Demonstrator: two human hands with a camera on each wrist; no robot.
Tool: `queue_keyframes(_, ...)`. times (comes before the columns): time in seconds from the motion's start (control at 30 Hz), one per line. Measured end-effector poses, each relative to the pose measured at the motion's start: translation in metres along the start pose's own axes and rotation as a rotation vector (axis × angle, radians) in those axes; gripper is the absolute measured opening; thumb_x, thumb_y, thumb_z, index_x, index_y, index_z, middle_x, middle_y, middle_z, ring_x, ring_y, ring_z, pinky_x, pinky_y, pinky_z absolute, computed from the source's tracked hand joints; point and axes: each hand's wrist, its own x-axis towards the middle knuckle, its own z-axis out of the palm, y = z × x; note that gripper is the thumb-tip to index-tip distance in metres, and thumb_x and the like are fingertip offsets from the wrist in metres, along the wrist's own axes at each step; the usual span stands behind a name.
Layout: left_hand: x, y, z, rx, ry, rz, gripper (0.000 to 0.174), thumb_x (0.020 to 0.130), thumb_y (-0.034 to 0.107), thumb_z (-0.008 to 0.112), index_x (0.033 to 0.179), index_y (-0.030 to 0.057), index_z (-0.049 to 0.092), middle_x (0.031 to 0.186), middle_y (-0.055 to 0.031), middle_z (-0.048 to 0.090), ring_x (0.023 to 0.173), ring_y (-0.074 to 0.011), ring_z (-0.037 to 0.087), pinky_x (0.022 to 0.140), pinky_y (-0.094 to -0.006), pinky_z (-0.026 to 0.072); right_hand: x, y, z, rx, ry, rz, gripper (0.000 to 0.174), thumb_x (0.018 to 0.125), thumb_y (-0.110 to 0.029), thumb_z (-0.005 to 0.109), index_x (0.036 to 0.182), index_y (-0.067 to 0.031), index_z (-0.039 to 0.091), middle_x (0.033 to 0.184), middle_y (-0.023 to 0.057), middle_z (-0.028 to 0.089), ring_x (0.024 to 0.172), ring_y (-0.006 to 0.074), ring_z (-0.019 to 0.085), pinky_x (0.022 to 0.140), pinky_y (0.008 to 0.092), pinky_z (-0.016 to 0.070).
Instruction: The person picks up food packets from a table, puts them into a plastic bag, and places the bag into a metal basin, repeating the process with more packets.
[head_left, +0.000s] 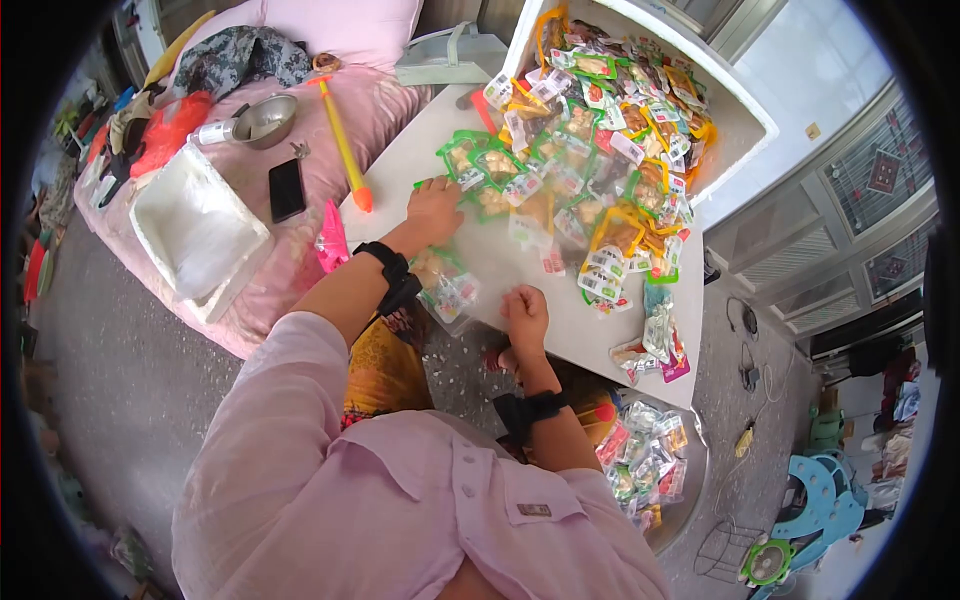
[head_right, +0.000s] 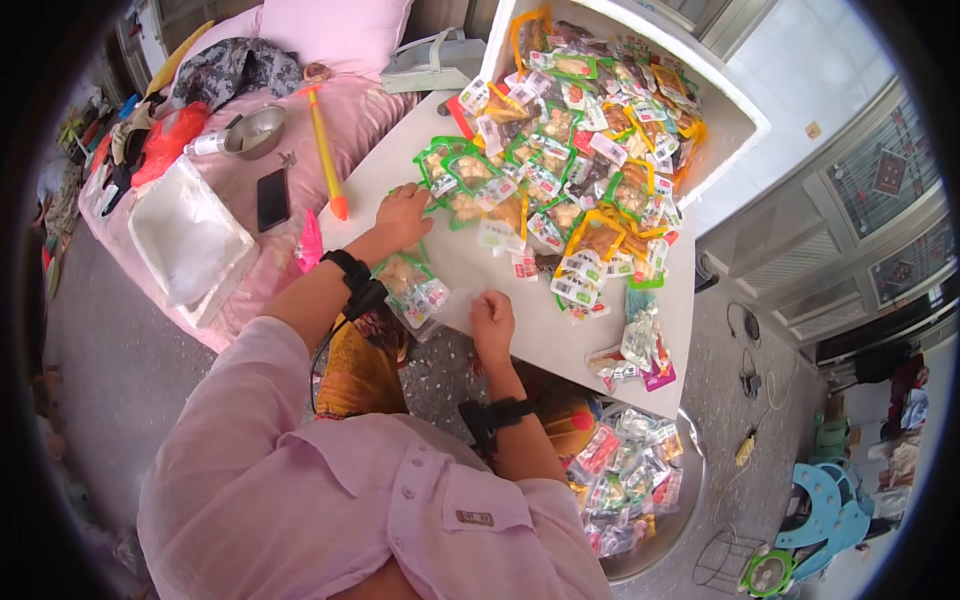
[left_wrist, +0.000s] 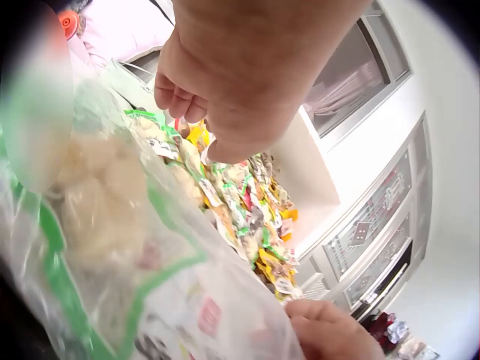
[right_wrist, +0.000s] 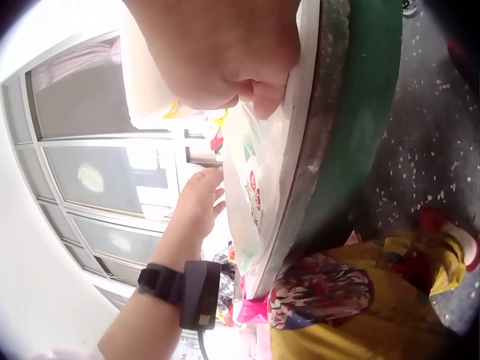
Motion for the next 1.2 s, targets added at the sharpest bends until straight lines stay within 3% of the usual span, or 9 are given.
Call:
queue_keyframes(0.13, 0.017, -0.015, 0.017, -0.03, -0.171, -0.177, 0.039, 0.066, 0.014, 0.051, 0.105, 0.0091, 0.049, 0.104, -0.0137, 0.048, 0.095, -0.03, 0.048, 0.078, -0.0396, 0.0414, -0.002, -0.005, 0.0, 0.015, 0.008, 0.042, 0.013, 0.075, -0.006, 0.052, 0.086, -0.0013, 0.05, 0.071, 0.0037, 0.051, 0.059, 0.0098, 0.049, 0.055, 0.0224, 0.0416)
queue_keyframes(0.23, 0.024, -0.023, 0.023, -0.002, -0.178, -0.177, 0.035, 0.068, 0.011, 0.049, 0.103, 0.0086, 0.05, 0.101, -0.0148, 0.049, 0.092, -0.0316, 0.049, 0.076, -0.0394, 0.0423, 0.003, 0.005, -0.001, -0.023, 0.009, 0.002, 0.012, 0.075, -0.006, 0.053, 0.086, -0.0014, 0.05, 0.071, 0.0036, 0.05, 0.059, 0.0095, 0.048, 0.055, 0.0222, 0.0413)
queue_keyframes(0.47, 0.032, -0.035, 0.013, 0.195, -0.207, 0.071, 0.03, 0.068, 0.004, 0.048, 0.098, 0.0077, 0.048, 0.093, -0.0117, 0.052, 0.086, -0.0281, 0.052, 0.071, -0.0373, 0.0448, 0.001, 0.009, -0.002, -0.025, 0.0, -0.069, 0.012, 0.074, -0.005, 0.054, 0.084, -0.0016, 0.05, 0.072, 0.0034, 0.051, 0.063, 0.0088, 0.047, 0.056, 0.0221, 0.0404)
queue_keyframes(0.7, 0.03, -0.045, 0.01, 0.404, 0.066, 0.419, 0.027, 0.062, 0.006, 0.051, 0.089, 0.0083, 0.05, 0.084, -0.0062, 0.052, 0.081, -0.0227, 0.05, 0.067, -0.0345, 0.0437, 0.002, 0.019, -0.003, -0.055, 0.03, -0.091, 0.01, 0.074, -0.005, 0.054, 0.083, -0.002, 0.051, 0.072, 0.0036, 0.051, 0.063, 0.0094, 0.047, 0.057, 0.0231, 0.0407)
queue_keyframes(0.9, 0.036, -0.035, -0.023, 0.275, 0.13, 0.553, 0.024, 0.062, 0.006, 0.051, 0.086, 0.007, 0.051, 0.079, -0.0072, 0.053, 0.079, -0.0237, 0.051, 0.067, -0.0344, 0.0429, 0.0, 0.007, 0.0, 0.023, 0.021, -0.043, 0.01, 0.074, -0.004, 0.053, 0.084, -0.0016, 0.051, 0.07, 0.004, 0.051, 0.06, 0.0096, 0.049, 0.056, 0.0231, 0.0419)
queue_keyframes(1.0, 0.034, -0.026, -0.042, 0.227, 0.166, 0.532, 0.024, 0.064, 0.006, 0.051, 0.088, 0.0062, 0.052, 0.08, -0.0083, 0.054, 0.08, -0.0246, 0.051, 0.068, -0.0341, 0.043, -0.001, 0.005, -0.001, 0.021, 0.008, -0.071, 0.01, 0.075, -0.004, 0.052, 0.085, -0.0014, 0.05, 0.07, 0.0043, 0.051, 0.061, 0.01, 0.05, 0.056, 0.023, 0.0427)
queue_keyframes(1.07, 0.024, -0.008, -0.068, 0.107, 0.14, 0.335, 0.024, 0.067, 0.007, 0.052, 0.091, 0.0063, 0.052, 0.083, -0.0097, 0.055, 0.083, -0.0247, 0.052, 0.07, -0.0329, 0.043, 0.0, 0.008, -0.004, 0.006, -0.027, -0.082, 0.012, 0.076, -0.004, 0.051, 0.088, -0.0018, 0.049, 0.073, 0.0049, 0.052, 0.063, 0.0108, 0.051, 0.057, 0.0234, 0.0437)
queue_keyframes(1.17, 0.007, -0.002, -0.077, -0.212, 0.074, 0.152, 0.025, 0.072, 0.011, 0.053, 0.097, 0.0079, 0.052, 0.094, -0.0129, 0.055, 0.092, -0.0238, 0.052, 0.075, -0.0296, 0.0422, 0.002, -0.001, -0.005, 0.223, -0.037, 0.049, 0.017, 0.078, -0.006, 0.05, 0.095, -0.0036, 0.047, 0.082, 0.0069, 0.053, 0.07, 0.0136, 0.053, 0.059, 0.0256, 0.046)
queue_keyframes(1.2, 0.001, -0.004, -0.078, -0.342, 0.048, 0.11, 0.025, 0.074, 0.013, 0.054, 0.099, 0.0086, 0.052, 0.098, -0.0142, 0.055, 0.095, -0.0233, 0.052, 0.077, -0.0282, 0.0418, 0.003, -0.01, -0.006, 0.268, 0.014, 0.195, 0.021, 0.08, -0.009, 0.05, 0.1, -0.0059, 0.045, 0.089, 0.0088, 0.053, 0.075, 0.0159, 0.054, 0.061, 0.0288, 0.0472)
